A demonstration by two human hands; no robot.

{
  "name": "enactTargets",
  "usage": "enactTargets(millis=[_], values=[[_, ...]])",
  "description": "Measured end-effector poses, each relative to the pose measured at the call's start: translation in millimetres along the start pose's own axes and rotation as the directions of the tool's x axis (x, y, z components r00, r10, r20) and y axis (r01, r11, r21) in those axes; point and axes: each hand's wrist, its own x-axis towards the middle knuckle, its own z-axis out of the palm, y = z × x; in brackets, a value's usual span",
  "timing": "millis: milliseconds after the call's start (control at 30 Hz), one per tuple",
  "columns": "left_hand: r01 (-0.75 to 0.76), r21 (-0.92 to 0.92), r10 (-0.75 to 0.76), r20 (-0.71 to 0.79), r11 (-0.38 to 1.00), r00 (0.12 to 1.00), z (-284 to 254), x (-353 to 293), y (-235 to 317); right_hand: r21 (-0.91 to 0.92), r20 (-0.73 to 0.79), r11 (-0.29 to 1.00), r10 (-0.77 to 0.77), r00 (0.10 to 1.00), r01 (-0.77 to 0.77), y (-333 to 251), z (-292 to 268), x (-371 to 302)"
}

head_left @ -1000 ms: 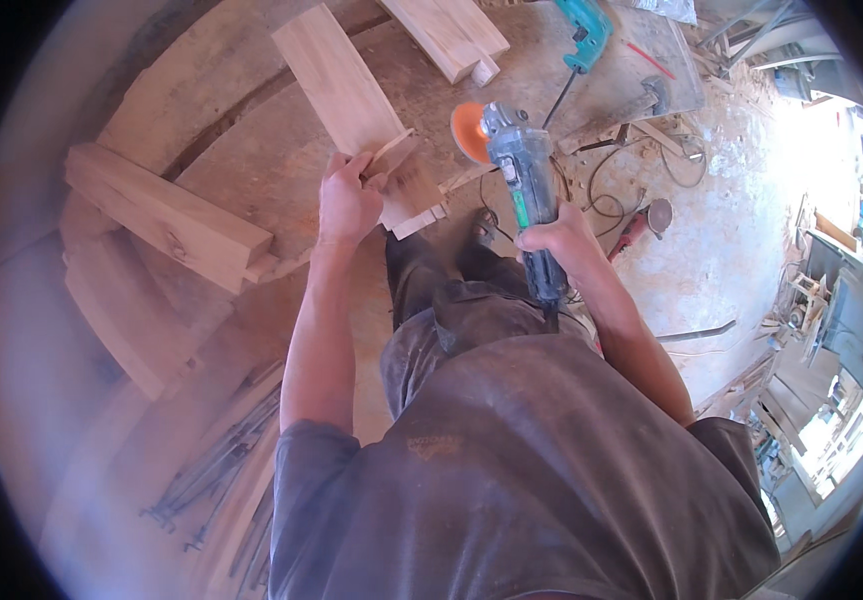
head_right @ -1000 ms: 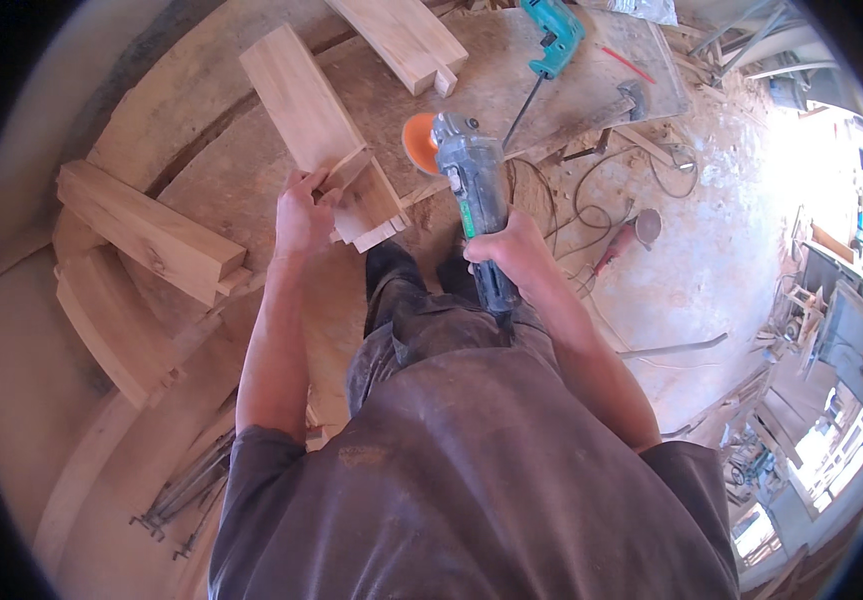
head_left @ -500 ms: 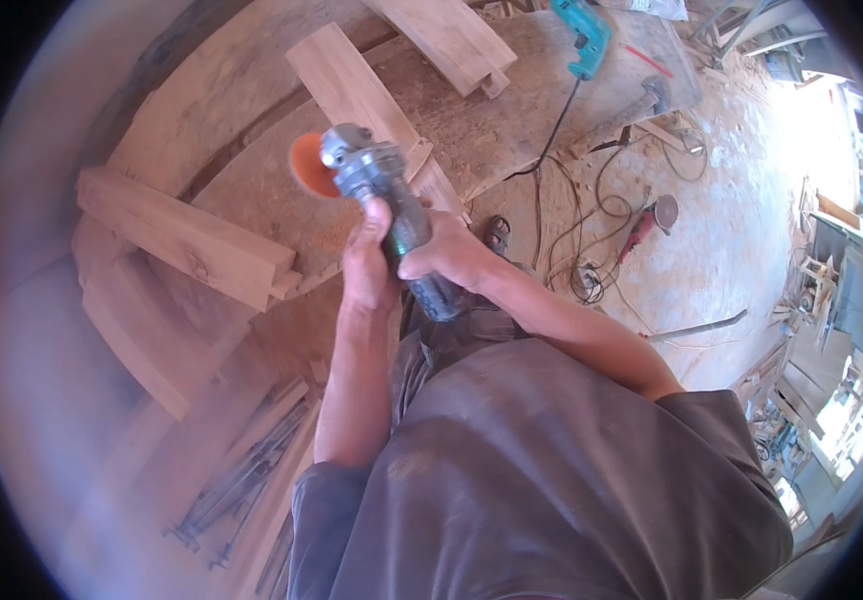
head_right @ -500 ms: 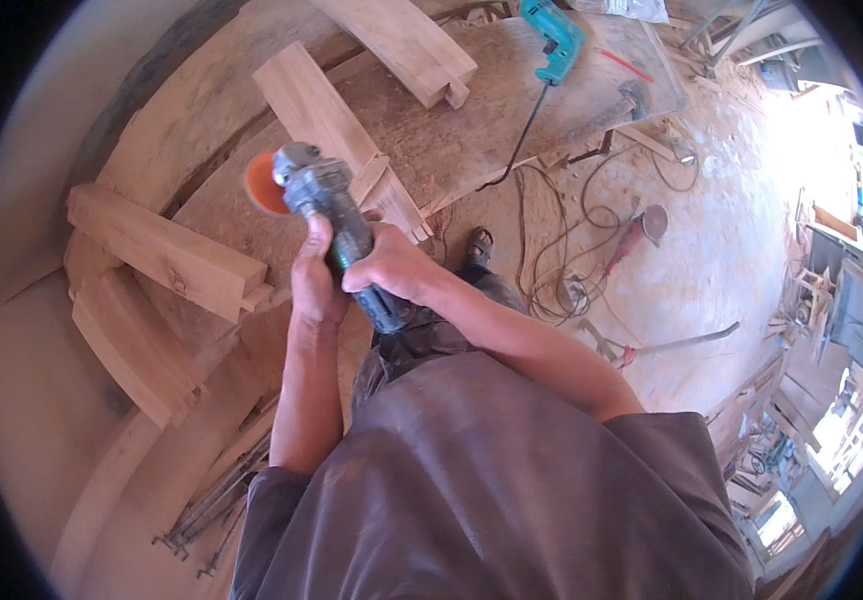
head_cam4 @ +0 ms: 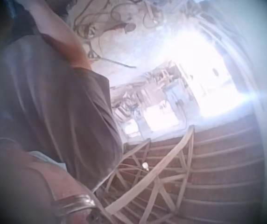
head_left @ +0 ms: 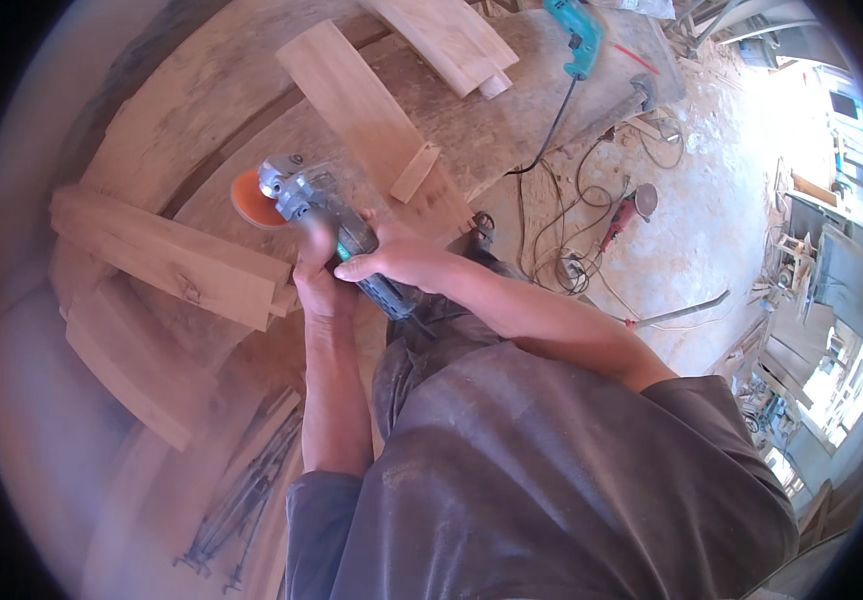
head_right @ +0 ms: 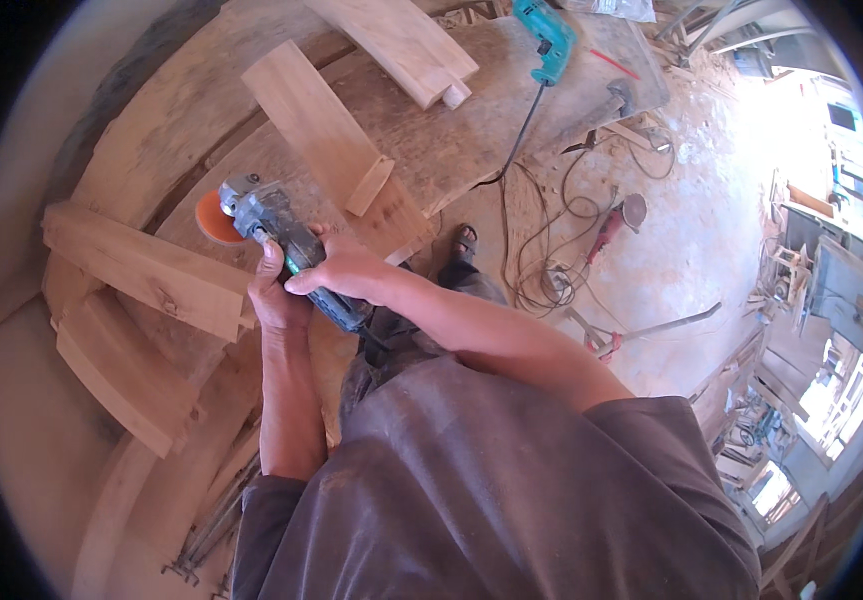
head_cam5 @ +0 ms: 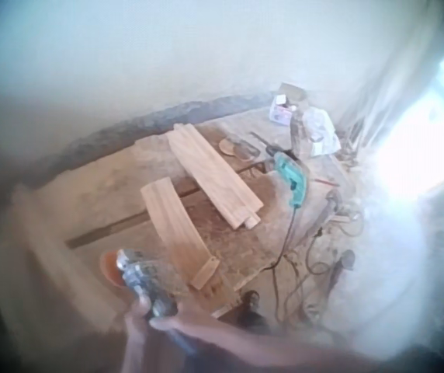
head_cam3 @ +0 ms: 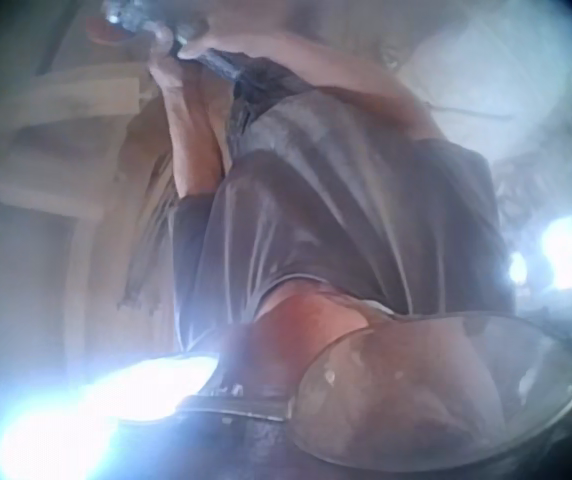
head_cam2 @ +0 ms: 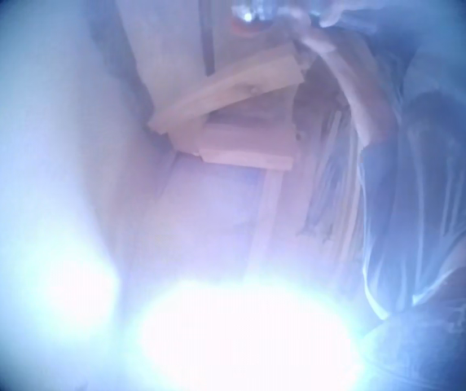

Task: The person assembles wooden parts by inserting small wooden dowels into pre-drilled holes and tapping them with a hammer. They also use an angle grinder to smooth the edges of the wooden pieces.

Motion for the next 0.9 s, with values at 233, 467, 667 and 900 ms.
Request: enactTargets(millis=[233,467,667,900], values=[[-0.055,0.442,0.214,-0.32,0.895,0.923,-28.6,52.4,30.4,-0.513,-0.481,0.854,-0.207,0.852,-0.082,-16.1,-6.6,-10.9],[-0.011,0.885,0.583,-0.298,0.466,0.756,-64.6,109.0,45.3,-0.868,-0.388,0.479,-0.492,0.779,-0.13,11.6,-44.8,8.9],[0.191,0.95,0.716,-0.311,0.245,0.625,-100.1,126.6,27.0,-0.652,-0.333,0.715,-0.568,0.753,0.251,45.2,-93.9,7.6],[0.246,0.949,0.671,-0.312,0.195,0.673,-77.0,121.3,20.3,-0.143,-0.829,0.956,-0.256,0.496,0.255,39.1,-217.1,-44.0]])
